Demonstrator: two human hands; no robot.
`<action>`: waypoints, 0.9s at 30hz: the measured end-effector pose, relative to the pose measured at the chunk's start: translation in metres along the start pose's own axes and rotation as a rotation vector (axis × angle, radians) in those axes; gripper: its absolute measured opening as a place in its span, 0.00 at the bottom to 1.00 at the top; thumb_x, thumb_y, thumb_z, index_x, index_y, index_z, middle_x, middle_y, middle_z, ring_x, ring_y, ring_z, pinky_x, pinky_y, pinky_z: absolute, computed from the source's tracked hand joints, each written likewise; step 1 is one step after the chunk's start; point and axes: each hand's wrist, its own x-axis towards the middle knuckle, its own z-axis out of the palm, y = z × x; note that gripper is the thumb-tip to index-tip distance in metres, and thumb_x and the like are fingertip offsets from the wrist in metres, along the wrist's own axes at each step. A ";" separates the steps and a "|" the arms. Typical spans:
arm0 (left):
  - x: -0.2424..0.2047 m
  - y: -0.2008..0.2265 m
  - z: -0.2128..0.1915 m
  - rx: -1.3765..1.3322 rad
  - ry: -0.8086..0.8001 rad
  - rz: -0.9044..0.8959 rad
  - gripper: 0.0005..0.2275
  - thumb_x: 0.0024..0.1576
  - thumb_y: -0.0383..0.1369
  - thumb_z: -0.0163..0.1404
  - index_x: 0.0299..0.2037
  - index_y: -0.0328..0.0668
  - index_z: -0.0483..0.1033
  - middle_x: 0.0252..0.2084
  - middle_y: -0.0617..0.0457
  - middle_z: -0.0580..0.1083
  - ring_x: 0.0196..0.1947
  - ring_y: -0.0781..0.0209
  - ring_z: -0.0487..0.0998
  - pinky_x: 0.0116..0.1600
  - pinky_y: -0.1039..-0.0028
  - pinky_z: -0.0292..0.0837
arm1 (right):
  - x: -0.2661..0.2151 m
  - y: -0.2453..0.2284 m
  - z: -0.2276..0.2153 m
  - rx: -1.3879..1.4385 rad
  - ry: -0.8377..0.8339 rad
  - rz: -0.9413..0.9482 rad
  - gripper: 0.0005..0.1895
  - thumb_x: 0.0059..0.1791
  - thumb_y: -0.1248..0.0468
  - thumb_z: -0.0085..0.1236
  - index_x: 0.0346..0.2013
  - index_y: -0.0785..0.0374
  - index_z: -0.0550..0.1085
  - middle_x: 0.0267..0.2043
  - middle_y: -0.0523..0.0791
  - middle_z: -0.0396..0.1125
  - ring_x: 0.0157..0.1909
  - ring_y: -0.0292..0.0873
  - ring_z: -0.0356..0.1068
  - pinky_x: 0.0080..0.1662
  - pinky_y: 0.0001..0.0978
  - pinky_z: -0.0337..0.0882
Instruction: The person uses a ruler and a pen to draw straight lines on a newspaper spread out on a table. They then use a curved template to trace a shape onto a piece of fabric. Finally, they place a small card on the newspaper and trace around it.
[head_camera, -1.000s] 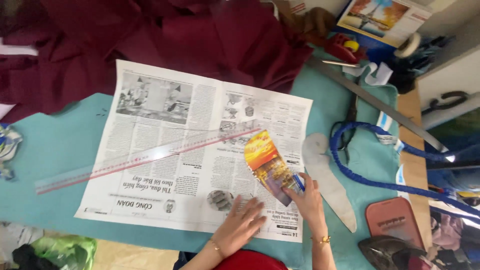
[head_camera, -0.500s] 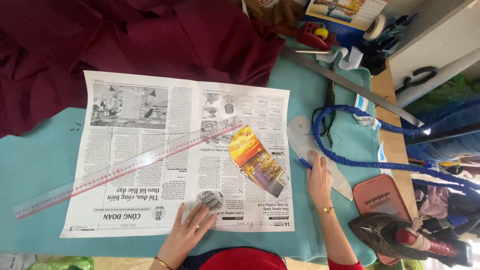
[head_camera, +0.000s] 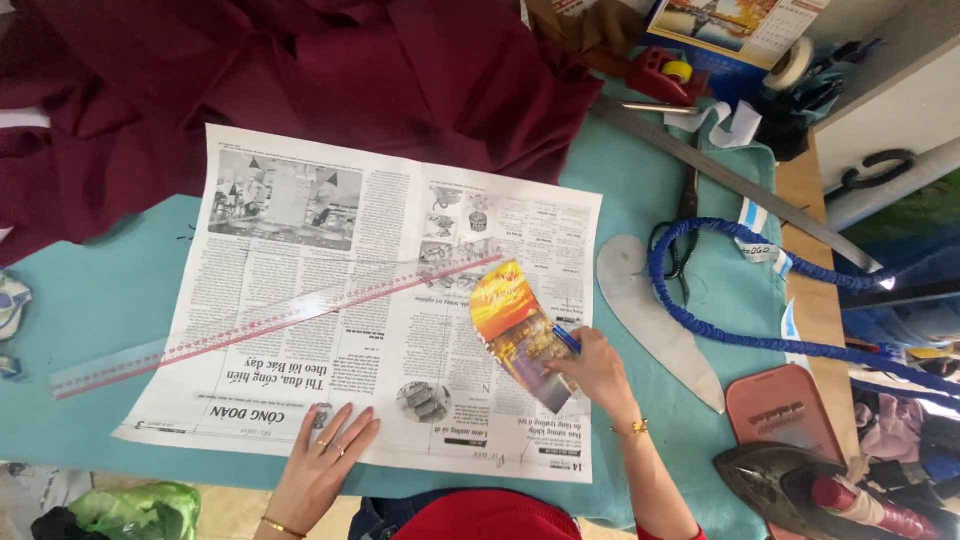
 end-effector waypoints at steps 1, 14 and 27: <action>-0.005 0.000 -0.002 -0.004 0.010 -0.036 0.35 0.51 0.15 0.41 0.72 0.50 0.58 0.75 0.58 0.58 0.75 0.53 0.56 0.78 0.43 0.45 | 0.001 0.001 -0.001 0.044 -0.039 -0.007 0.25 0.44 0.46 0.72 0.30 0.57 0.66 0.29 0.41 0.61 0.27 0.38 0.61 0.32 0.35 0.56; 0.107 0.059 0.033 -0.224 0.101 -0.115 0.32 0.60 0.53 0.49 0.73 0.55 0.57 0.79 0.56 0.51 0.79 0.52 0.44 0.78 0.41 0.30 | 0.116 -0.020 -0.055 -0.146 0.064 -0.204 0.16 0.49 0.51 0.63 0.43 0.58 0.78 0.43 0.46 0.77 0.41 0.46 0.76 0.40 0.39 0.72; 0.221 -0.053 0.105 -0.070 0.013 -0.554 0.23 0.64 0.47 0.46 0.69 0.54 0.65 0.79 0.52 0.52 0.78 0.45 0.48 0.75 0.38 0.39 | 0.133 -0.024 -0.043 0.027 0.135 -0.493 0.11 0.45 0.57 0.69 0.41 0.50 0.81 0.36 0.45 0.74 0.44 0.54 0.76 0.47 0.44 0.74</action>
